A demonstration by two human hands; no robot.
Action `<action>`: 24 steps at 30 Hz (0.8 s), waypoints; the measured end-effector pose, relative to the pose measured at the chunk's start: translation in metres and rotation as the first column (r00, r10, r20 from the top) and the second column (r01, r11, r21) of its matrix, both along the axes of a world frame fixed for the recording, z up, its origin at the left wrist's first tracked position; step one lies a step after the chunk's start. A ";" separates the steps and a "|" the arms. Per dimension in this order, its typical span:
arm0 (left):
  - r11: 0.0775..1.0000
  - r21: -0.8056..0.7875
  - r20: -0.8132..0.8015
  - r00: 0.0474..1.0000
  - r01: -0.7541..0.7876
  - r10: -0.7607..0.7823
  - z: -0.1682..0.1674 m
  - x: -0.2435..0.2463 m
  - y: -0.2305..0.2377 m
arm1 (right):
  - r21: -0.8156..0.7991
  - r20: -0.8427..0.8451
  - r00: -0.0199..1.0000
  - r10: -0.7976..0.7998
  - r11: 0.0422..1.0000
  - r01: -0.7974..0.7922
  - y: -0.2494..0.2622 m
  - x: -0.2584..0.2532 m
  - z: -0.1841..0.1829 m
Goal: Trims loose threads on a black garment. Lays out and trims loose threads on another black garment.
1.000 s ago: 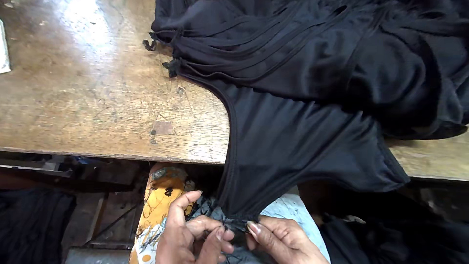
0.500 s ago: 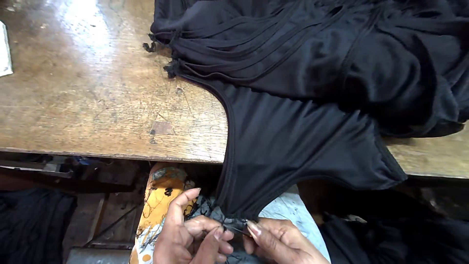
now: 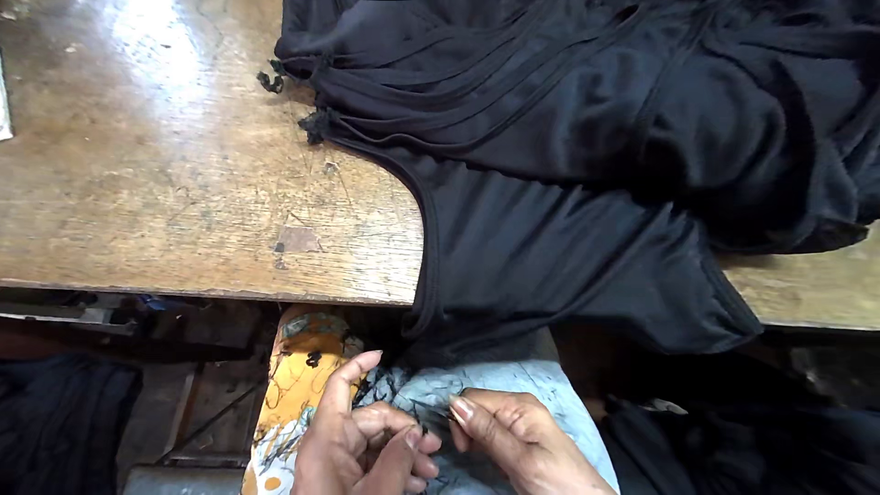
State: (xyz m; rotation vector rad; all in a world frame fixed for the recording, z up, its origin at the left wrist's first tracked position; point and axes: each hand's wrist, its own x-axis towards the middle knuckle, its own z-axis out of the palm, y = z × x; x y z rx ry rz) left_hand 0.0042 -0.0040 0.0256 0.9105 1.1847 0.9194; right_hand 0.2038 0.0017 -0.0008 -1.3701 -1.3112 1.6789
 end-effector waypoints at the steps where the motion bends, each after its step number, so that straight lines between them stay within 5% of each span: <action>1: 0.999 -0.030 0.022 0.999 0.028 -0.027 -0.003 -0.001 0.002 | -0.005 -0.021 1.000 0.004 1.000 -0.005 0.000 0.003 -0.001; 9: 0.937 -0.259 0.297 0.942 0.235 -0.154 -0.044 0.014 0.037 | -0.231 -0.165 0.980 -0.113 0.970 0.073 -0.021 0.040 0.005; 14: 0.881 -0.447 0.363 0.932 0.158 0.017 -0.042 0.040 0.053 | -0.222 -0.165 0.970 -0.180 0.965 0.141 -0.025 0.050 0.007; 19: 0.906 -0.376 0.342 0.938 0.197 -0.062 -0.044 0.031 0.043 | -0.130 -0.111 0.985 -0.131 0.985 0.117 -0.021 0.056 0.003; 24: 0.928 -0.288 0.355 0.926 0.237 -0.127 -0.047 0.017 0.030 | 0.095 0.159 0.982 0.102 0.989 -0.118 -0.006 0.069 -0.005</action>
